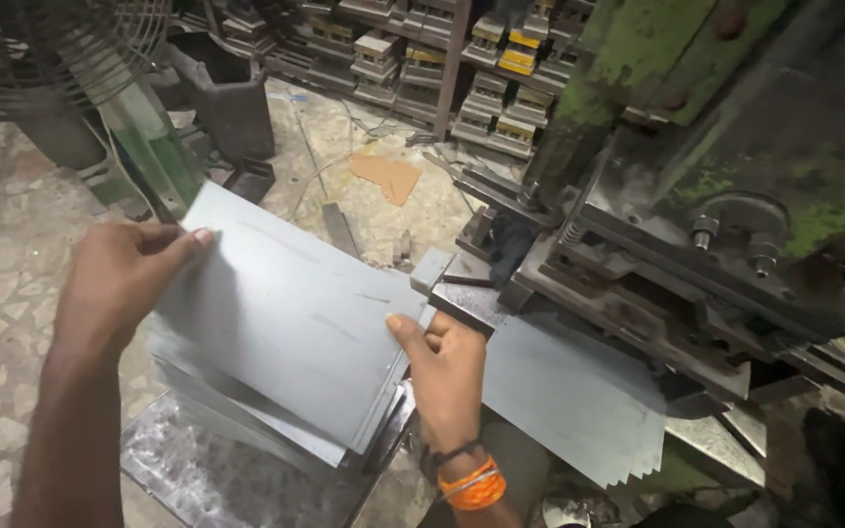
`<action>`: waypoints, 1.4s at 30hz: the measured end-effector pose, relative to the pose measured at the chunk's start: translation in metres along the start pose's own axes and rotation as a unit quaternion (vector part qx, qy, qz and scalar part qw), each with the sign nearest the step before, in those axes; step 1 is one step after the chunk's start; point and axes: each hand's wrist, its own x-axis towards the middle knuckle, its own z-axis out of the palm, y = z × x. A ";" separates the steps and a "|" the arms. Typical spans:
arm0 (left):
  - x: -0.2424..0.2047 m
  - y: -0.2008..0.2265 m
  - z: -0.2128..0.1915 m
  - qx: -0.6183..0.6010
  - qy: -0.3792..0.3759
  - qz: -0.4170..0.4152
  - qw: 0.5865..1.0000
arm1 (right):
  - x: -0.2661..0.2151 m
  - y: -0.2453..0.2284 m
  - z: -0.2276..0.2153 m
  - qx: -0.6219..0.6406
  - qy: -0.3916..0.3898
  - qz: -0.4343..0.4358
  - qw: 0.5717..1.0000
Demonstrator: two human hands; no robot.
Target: Using an industrial press machine to stamp metal sheets into specific shapes.
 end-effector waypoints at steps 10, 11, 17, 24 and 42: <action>0.009 -0.005 -0.023 -0.086 0.031 0.041 0.995 | 0.021 0.028 -0.063 -0.397 0.025 0.040 0.917; 0.014 -0.011 -0.011 -0.133 0.008 0.022 0.991 | 0.021 0.048 -0.072 -0.255 -0.046 0.040 0.965; -0.047 0.024 0.128 -0.217 -0.053 0.043 0.974 | -0.028 0.116 -0.111 0.233 -0.140 0.077 0.959; -0.133 0.076 0.292 -0.390 -0.240 -0.015 0.889 | -0.032 0.164 -0.192 0.439 0.130 -0.044 0.888; -0.147 0.066 0.366 -0.478 -0.366 -0.193 0.775 | 0.233 0.130 -0.219 0.256 0.418 0.175 0.854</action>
